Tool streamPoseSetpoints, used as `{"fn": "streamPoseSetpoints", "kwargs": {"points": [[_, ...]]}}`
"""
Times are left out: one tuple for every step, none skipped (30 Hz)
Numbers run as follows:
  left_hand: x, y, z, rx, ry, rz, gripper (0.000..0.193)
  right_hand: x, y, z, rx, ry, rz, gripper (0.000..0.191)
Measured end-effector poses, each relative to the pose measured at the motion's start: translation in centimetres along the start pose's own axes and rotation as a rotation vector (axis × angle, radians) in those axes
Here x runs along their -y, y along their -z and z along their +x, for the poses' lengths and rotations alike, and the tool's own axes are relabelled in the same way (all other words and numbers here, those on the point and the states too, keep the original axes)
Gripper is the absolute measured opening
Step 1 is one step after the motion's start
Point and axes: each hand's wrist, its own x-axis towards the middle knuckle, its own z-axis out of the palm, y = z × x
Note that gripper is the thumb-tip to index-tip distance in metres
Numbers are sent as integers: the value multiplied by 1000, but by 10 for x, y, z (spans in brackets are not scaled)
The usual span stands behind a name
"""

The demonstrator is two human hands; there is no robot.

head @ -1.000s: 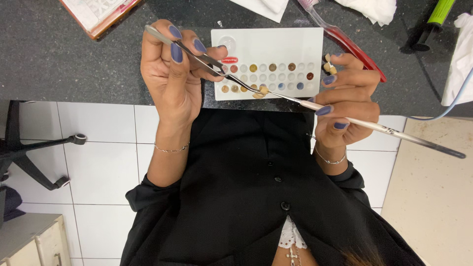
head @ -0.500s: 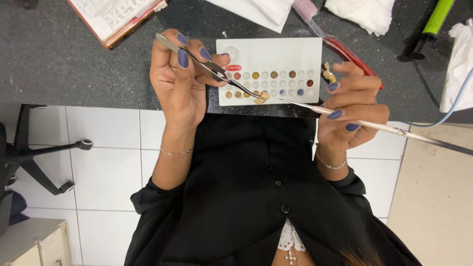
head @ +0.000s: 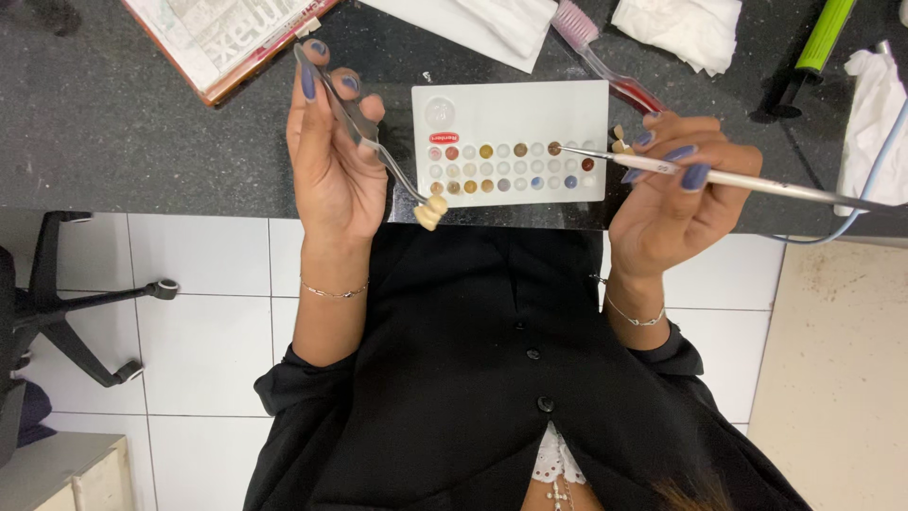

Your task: The person holds a dental prosthesis with tweezers in one hand and uses a fine brush to apply and shape porcelain material on the crown, dipping the brush toward a shade palette of ceramic powders. They rotate the prosthesis to work on different surfaces and continue building up the material throughout the clip.

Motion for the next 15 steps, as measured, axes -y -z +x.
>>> {"fn": "streamPoseSetpoints", "kwargs": {"points": [[0,1,0,-10,11,-32,21,-1,0,1,18,19,-16,16],[0,2,0,-14,25,-60,21,0,-1,2,20,27,-24,17],[-1,2,1,-14,38,-71,21,1,-2,3,20,36,-32,18],[-1,3,1,-14,51,-81,20,1,-3,4,25,30,-22,18],[0,3,2,-11,63,-77,20,3,-4,5,30,24,-13,19],[-1,3,3,-14,72,-79,19,5,-6,6,33,15,-6,19],[-1,4,3,-17,80,-82,19,7,-7,6,103,14,-42,17],[-1,4,3,-24,83,-93,19,11,-8,6,173,13,-79,17],[-1,5,4,-33,80,-102,19,14,-10,7,243,11,-115,17],[-1,6,4,-42,77,-112,19,17,-10,7,318,3,-149,19],[-1,6,4,-55,69,-121,19,20,-10,8,394,-6,-183,20],[-2,7,4,-63,66,-129,20,22,-11,9,470,-16,-216,22],[-2,7,4,-71,64,-138,20,23,-12,11,473,-9,-206,21],[-2,7,3,-72,69,-147,20,23,-13,13,477,-3,-196,20],[-2,7,3,-70,72,-155,20,24,-13,14,482,1,-189,20]]}}
